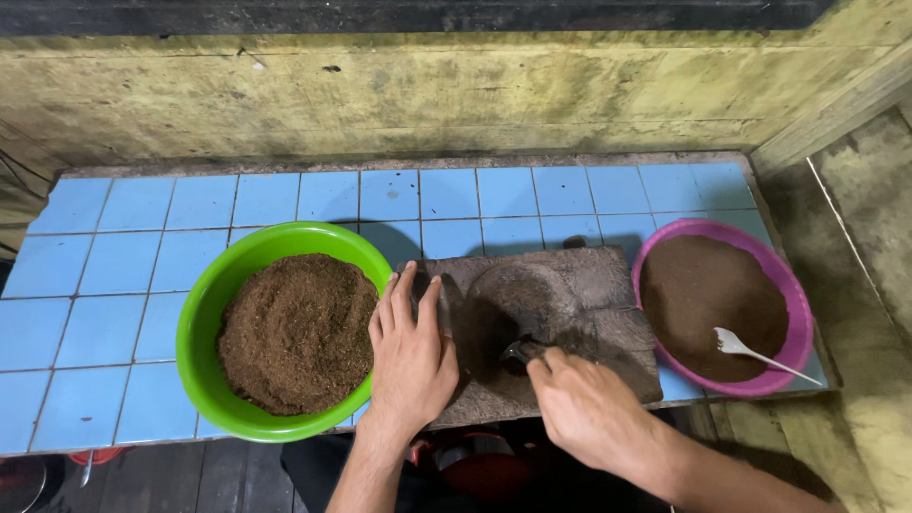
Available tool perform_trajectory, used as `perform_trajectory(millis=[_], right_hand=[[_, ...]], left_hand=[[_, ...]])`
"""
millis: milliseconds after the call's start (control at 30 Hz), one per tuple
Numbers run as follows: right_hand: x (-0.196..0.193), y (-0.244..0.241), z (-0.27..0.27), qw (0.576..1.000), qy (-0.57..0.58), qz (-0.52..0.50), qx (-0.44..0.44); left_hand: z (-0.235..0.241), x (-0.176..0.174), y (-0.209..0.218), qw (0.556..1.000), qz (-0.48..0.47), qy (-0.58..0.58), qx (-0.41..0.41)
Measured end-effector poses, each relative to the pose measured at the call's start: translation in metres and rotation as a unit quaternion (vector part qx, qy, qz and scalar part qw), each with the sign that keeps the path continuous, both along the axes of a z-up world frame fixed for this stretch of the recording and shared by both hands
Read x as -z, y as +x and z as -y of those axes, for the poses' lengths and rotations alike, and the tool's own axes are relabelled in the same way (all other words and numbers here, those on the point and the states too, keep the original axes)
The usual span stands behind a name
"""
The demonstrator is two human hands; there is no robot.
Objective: The person scoops brown powder from a green bowl into a stone mortar, grinds it with a pestle, and transfers the ground powder into a pink bowl. The person repeats this cycle several times and then stirs the powder in the pink bowl with a plastic fork.
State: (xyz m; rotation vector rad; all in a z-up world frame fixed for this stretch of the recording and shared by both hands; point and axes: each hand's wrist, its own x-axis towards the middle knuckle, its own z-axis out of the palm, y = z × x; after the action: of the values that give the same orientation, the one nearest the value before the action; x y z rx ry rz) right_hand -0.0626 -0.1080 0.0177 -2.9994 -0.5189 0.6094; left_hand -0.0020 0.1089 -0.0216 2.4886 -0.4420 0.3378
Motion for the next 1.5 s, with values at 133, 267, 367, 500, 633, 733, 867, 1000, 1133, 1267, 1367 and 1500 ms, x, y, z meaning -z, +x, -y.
perform_trajectory(millis=[133, 267, 367, 500, 633, 733, 867, 1000, 1133, 1267, 1367, 1500], right_hand=[[-0.003, 0.011, 0.004, 1.0, -0.015, 0.019, 0.01], [0.005, 0.016, 0.001, 0.999, 0.002, 0.03, 0.026], [0.007, 0.009, 0.004, 1.0, 0.002, 0.009, 0.012], [0.006, 0.012, 0.024, 1.0, -0.004, 0.003, 0.003], [0.008, 0.033, 0.043, 0.998, -0.057, -0.007, 0.009], [0.013, 0.04, 0.048, 0.992, -0.11, 0.054, -0.01], [0.014, 0.044, 0.046, 0.989, -0.151, 0.007, -0.006], [0.006, 0.047, 0.044, 0.99, -0.139, -0.017, 0.008], [-0.002, 0.045, 0.049, 0.994, -0.09, -0.039, 0.039], [-0.002, 0.044, 0.059, 0.991, -0.005, -0.077, 0.112], [-0.015, 0.044, 0.06, 0.986, 0.018, -0.099, 0.136], [-0.039, 0.044, 0.055, 0.973, 0.021, -0.142, 0.178]], left_hand=[[0.0, 0.001, 0.001, 1.0, -0.001, -0.001, 0.002], [0.0, 0.002, 0.0, 1.0, -0.005, -0.008, -0.001], [-0.001, -0.001, -0.001, 1.0, -0.008, -0.007, 0.0], [-0.002, 0.003, 0.001, 1.0, -0.019, -0.004, 0.004], [-0.002, 0.002, 0.0, 1.0, -0.013, -0.006, 0.002], [-0.001, 0.003, 0.001, 1.0, -0.008, -0.005, 0.001], [-0.001, 0.003, 0.001, 1.0, -0.017, -0.003, -0.002], [-0.002, 0.004, 0.001, 1.0, -0.014, 0.001, 0.002], [-0.002, 0.004, 0.001, 1.0, -0.016, 0.001, 0.002], [-0.002, 0.002, 0.001, 1.0, -0.02, 0.001, 0.002], [-0.002, 0.003, 0.002, 1.0, -0.022, 0.006, 0.001], [-0.002, 0.003, 0.001, 1.0, -0.013, 0.007, -0.001]])
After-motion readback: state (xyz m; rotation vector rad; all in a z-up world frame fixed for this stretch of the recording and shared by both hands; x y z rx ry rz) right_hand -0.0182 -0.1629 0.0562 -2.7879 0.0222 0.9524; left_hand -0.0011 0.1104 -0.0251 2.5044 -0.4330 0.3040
